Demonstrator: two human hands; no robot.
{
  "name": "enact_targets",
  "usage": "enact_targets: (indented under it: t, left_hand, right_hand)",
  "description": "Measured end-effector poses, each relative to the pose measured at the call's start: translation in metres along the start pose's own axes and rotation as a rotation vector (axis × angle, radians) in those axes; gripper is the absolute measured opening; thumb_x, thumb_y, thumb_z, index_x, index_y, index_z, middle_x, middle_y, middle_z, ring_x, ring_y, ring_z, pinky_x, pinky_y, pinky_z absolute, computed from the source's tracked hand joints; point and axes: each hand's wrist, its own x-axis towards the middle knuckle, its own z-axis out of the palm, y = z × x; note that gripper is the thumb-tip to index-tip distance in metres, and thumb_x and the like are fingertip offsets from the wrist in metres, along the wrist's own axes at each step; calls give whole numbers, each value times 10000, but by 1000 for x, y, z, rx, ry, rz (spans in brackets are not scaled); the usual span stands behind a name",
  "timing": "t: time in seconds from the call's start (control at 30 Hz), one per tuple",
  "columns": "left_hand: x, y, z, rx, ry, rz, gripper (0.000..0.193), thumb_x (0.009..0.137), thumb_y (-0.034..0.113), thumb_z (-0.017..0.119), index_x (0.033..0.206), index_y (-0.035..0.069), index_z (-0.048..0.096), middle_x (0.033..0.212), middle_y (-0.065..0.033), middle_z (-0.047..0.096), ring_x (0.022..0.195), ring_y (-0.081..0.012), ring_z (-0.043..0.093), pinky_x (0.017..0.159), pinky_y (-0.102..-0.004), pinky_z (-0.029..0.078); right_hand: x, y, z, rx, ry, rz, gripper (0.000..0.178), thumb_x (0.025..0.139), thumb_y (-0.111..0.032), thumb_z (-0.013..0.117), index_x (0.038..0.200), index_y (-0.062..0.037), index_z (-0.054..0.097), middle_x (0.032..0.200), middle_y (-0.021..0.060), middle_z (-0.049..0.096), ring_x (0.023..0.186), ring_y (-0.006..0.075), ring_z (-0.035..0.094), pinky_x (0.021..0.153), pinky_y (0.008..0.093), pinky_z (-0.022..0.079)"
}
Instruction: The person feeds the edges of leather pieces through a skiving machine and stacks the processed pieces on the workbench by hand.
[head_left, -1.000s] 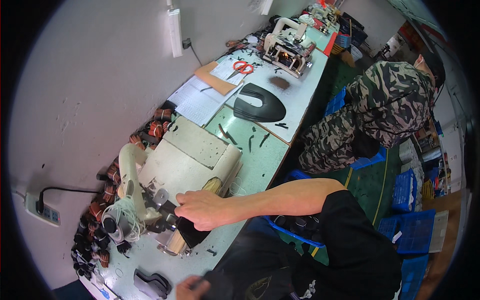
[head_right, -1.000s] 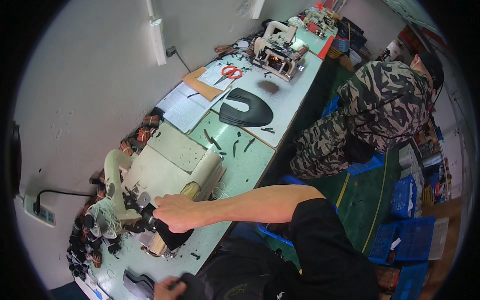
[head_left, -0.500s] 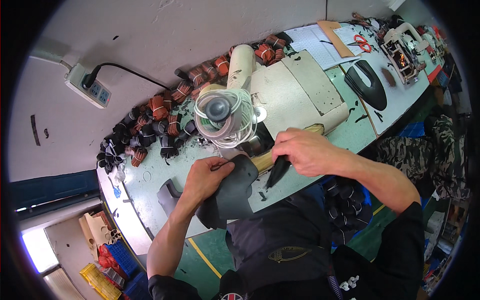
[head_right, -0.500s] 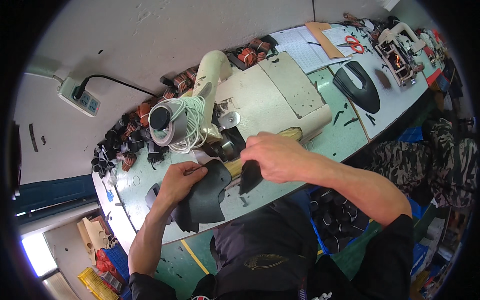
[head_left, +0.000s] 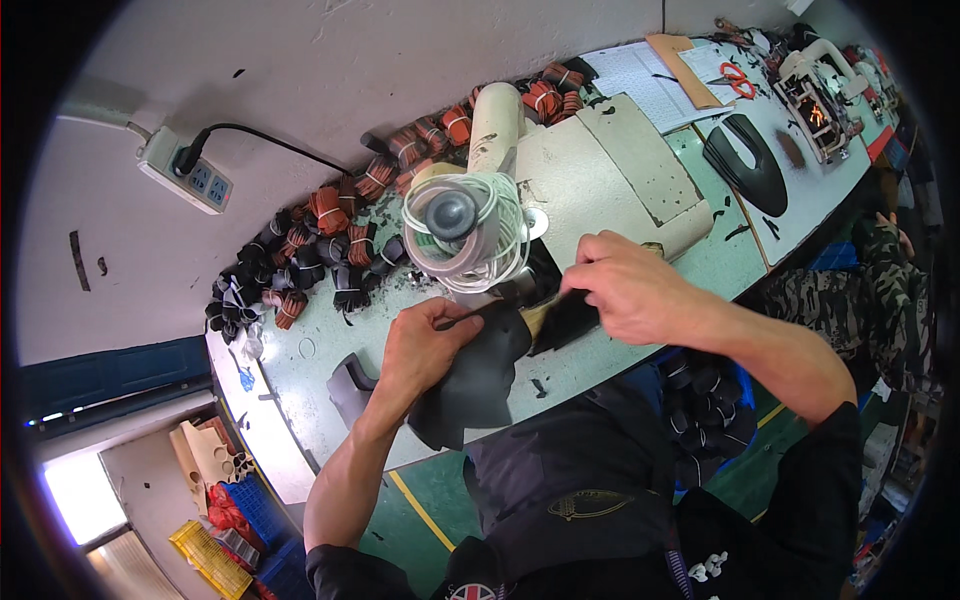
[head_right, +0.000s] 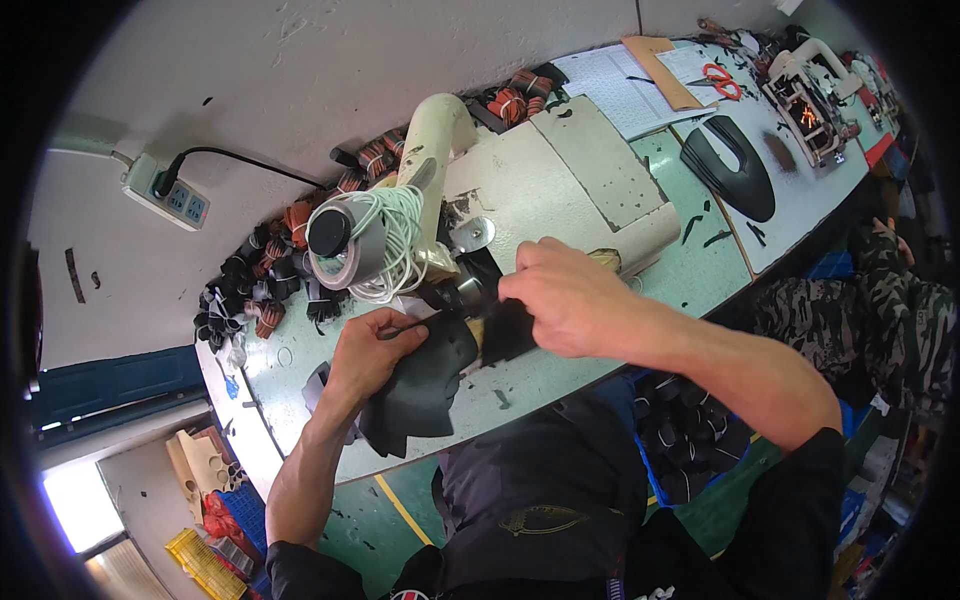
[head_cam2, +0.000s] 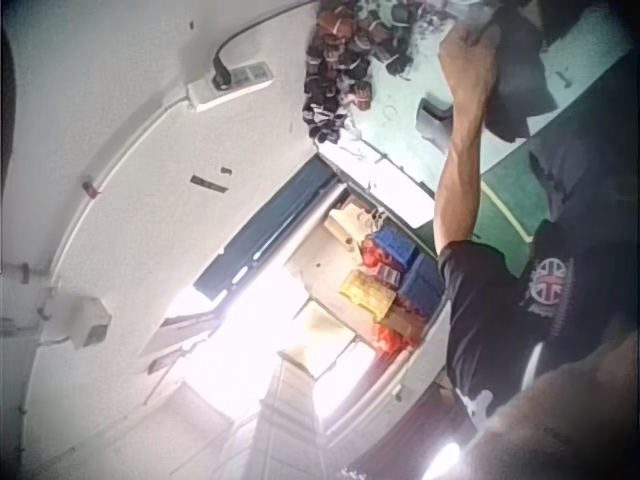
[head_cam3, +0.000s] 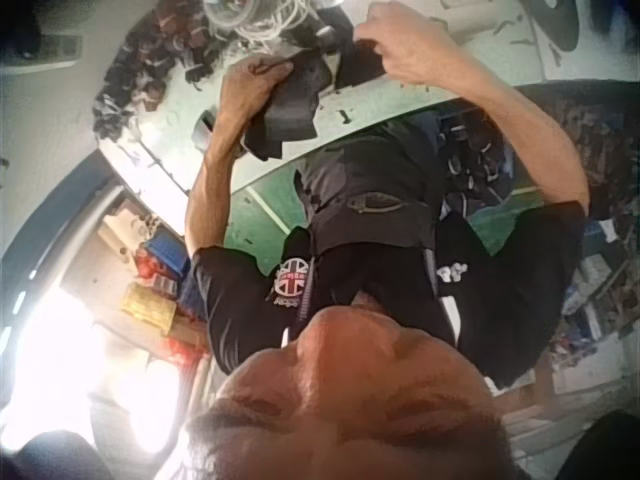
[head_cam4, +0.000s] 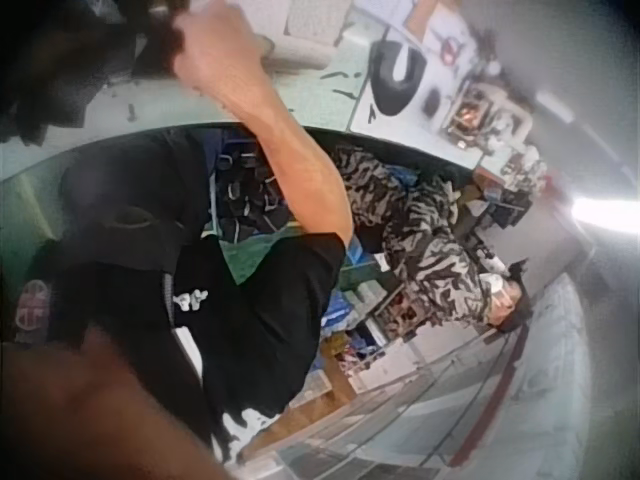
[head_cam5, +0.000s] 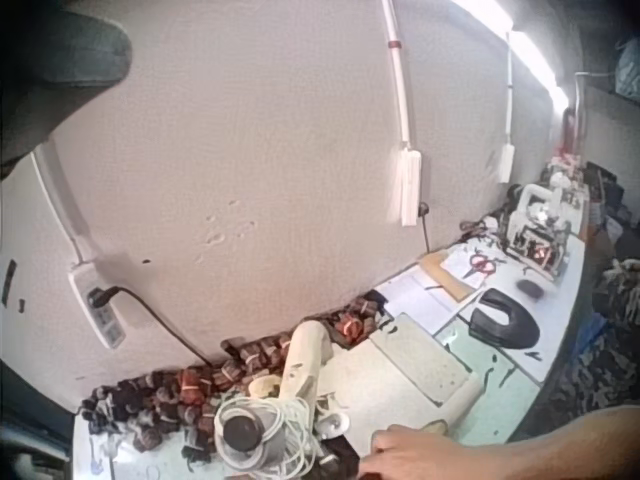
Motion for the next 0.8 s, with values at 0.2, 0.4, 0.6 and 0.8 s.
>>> enact_targets:
  t: [0.2,0.4,0.6,0.8]
  left_hand:
    - [10,3,13,-11,-45,64,345,824,273,789,1066,29,753,961,-120,763,840,-167,713,776,-310,544]
    - [1,1,8,-8,37,86,278,831,162,798,1030,-22,732,916,-59,748,808,-97,657,743,-255,519]
    - [0,36,12,91,5,-17,313,842,141,781,1109,-10,720,972,-67,756,873,-117,680,809,-261,531]
    - [-10,7,6,-6,-72,199,330,850,119,765,1155,3,714,946,-67,757,832,-113,675,789,-258,529]
  right_hand:
    - [12,20,8,122,51,-226,395,731,30,616,1116,-41,671,1097,212,625,1083,401,575,916,501,466]
    - [2,1,4,76,13,41,325,737,10,639,1060,-3,673,1071,189,622,1052,379,579,897,476,471]
    - [11,16,-10,177,-143,-184,372,722,30,589,1059,-79,702,1161,211,597,1138,398,532,960,459,451]
    - [8,1,9,83,-53,94,424,760,-5,635,1182,-9,591,1079,195,633,1049,379,596,902,464,492]
